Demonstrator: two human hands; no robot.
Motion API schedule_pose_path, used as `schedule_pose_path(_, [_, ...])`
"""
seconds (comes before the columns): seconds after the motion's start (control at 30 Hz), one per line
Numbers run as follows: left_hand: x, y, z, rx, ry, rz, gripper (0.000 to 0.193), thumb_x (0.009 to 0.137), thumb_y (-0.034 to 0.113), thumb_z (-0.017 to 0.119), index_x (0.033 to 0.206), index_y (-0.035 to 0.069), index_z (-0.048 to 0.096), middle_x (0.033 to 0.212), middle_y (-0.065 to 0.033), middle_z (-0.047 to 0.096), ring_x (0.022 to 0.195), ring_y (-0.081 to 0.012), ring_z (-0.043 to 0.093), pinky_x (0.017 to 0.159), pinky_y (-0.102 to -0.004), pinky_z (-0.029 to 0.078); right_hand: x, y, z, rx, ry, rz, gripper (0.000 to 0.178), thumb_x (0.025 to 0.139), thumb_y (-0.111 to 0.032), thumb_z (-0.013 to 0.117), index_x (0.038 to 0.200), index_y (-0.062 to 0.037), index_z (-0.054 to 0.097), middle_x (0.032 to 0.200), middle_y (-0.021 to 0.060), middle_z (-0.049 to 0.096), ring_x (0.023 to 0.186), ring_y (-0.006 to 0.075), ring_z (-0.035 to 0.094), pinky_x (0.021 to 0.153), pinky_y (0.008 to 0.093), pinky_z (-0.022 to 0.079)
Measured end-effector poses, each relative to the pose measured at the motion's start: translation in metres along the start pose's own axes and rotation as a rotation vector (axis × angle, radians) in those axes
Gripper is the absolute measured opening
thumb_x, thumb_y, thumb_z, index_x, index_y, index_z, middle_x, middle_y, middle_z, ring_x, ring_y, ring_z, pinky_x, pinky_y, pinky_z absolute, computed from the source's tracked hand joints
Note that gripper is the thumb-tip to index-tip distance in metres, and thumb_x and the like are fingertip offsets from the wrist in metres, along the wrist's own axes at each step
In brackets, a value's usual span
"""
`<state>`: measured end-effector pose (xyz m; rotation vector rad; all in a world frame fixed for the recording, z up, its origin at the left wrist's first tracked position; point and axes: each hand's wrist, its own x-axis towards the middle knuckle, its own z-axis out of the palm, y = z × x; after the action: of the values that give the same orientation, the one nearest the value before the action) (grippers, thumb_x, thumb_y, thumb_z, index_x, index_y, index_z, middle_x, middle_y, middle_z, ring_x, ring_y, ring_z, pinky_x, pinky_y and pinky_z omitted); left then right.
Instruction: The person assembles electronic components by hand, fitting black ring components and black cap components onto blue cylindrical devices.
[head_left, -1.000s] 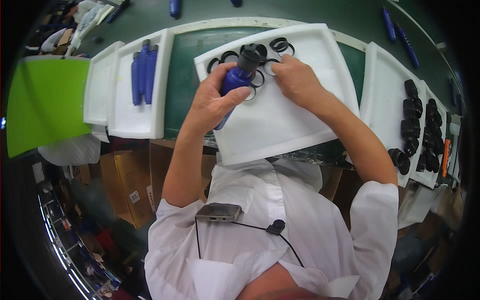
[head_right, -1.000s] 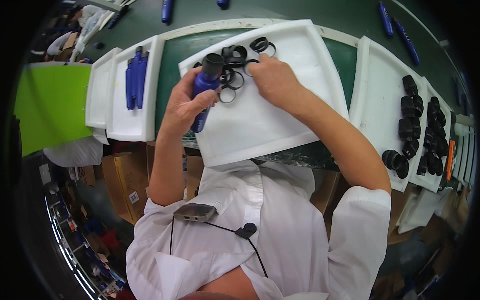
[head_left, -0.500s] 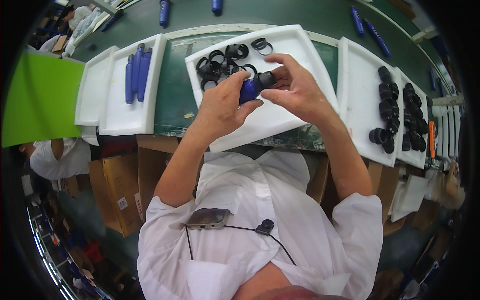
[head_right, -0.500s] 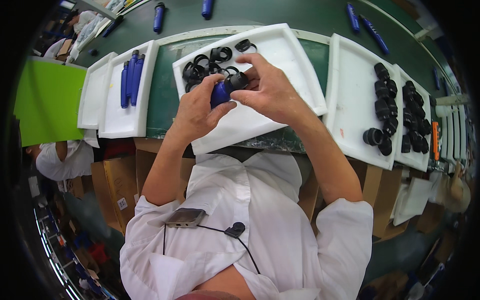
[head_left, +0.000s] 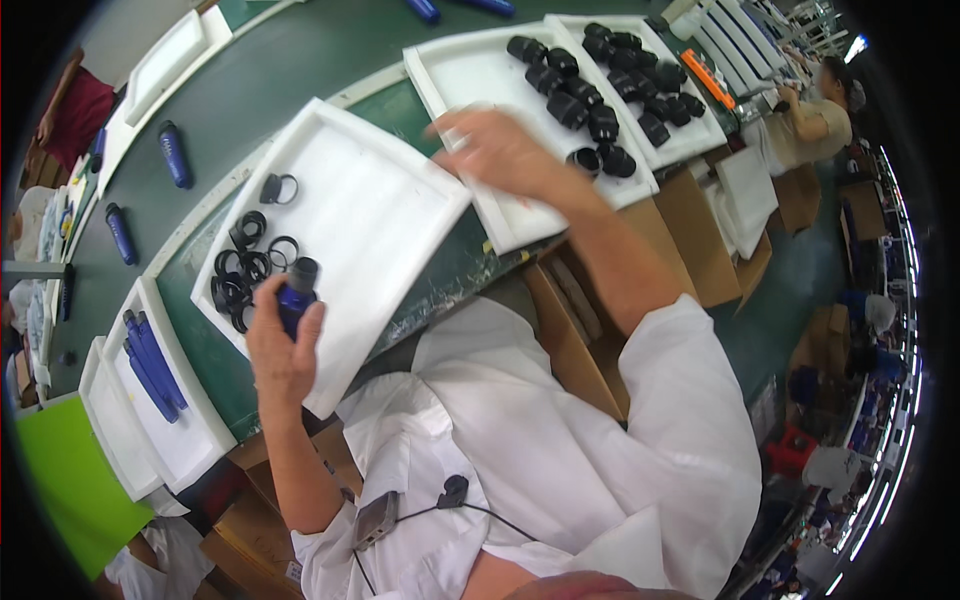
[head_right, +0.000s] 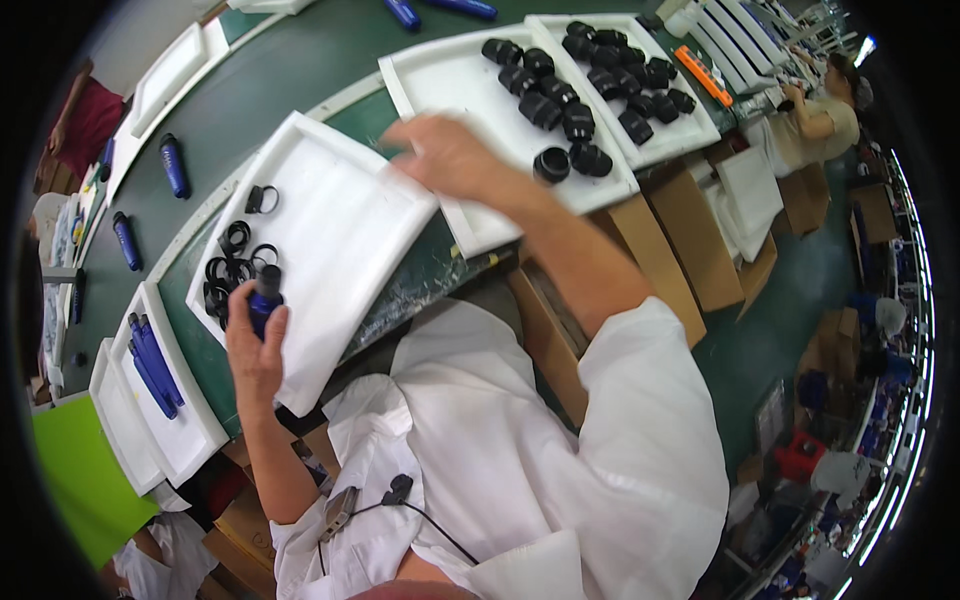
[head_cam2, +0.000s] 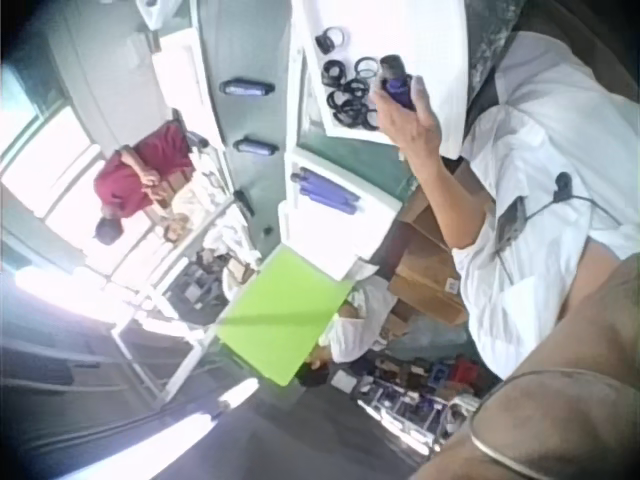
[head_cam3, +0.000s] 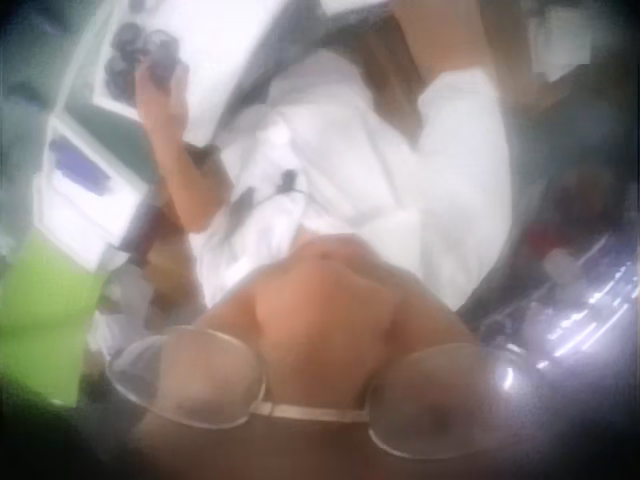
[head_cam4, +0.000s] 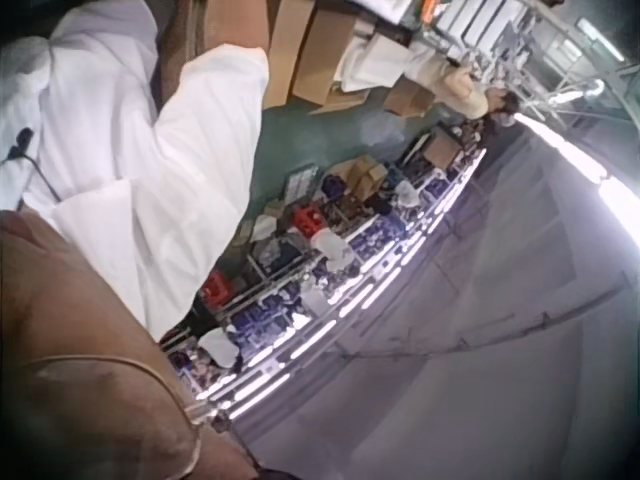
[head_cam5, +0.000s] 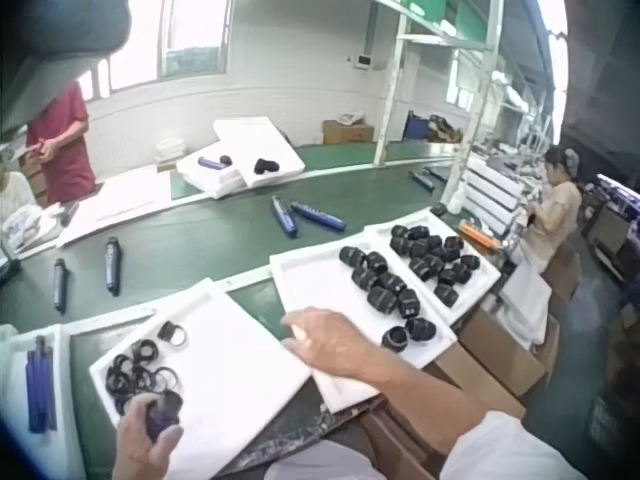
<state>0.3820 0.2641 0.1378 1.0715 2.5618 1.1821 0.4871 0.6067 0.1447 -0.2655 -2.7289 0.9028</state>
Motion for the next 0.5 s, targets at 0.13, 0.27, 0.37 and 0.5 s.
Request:
schedule_pose_path(0.13, [-0.01,-0.006,-0.028,-0.084,0.051,-0.061,0.044,0.089,0.024,0.072,0.127,0.006,0.057,0.097,-0.0125,0.066,0.084,-0.0208,0.061,0.08,-0.036,0.05,-0.059,0.039,-0.069,-0.529,0.043,0.269,0.04,0.085,-0.029,0.072,0.117,-0.0055,0.067,0.104,0.0213,0.067,0.101,0.0391,0.065,0.088,0.0461,0.051])
schedule_pose_path(0.27, [-0.003,0.005,-0.016,-0.116,0.018,0.087,0.048,0.087,0.017,0.073,0.129,0.005,0.056,0.1,-0.0174,0.069,0.088,-0.0351,0.067,0.081,-0.0419,0.052,-0.096,0.104,-0.059,-0.547,-0.117,0.243,0.037,0.081,-0.021,0.071,0.112,-0.0022,0.064,0.105,0.0223,0.067,0.1,0.0424,0.063,0.088,0.0497,0.05])
schedule_pose_path(0.37, [0.004,0.008,-0.004,-0.101,-0.097,0.07,0.053,0.084,0.028,0.079,0.125,0.005,0.055,0.099,-0.0218,0.066,0.087,-0.0423,0.065,0.076,-0.046,0.052,-0.126,0.123,-0.077,-0.596,-0.188,0.211,0.054,0.077,-0.009,0.074,0.126,0.0016,0.057,0.11,0.0273,0.061,0.105,0.0454,0.059,0.091,0.0505,0.049])
schedule_pose_path(0.5, [-0.004,0.01,-0.018,-0.051,-0.023,0.062,0.053,0.087,0.036,0.078,0.123,0.004,0.055,0.096,-0.0209,0.066,0.084,-0.0409,0.066,0.075,-0.0452,0.053,-0.094,0.144,-0.077,-0.924,-0.404,0.312,0.058,0.067,0.003,0.074,0.123,-0.0017,0.057,0.113,0.0266,0.057,0.108,0.0462,0.059,0.092,0.0519,0.05])
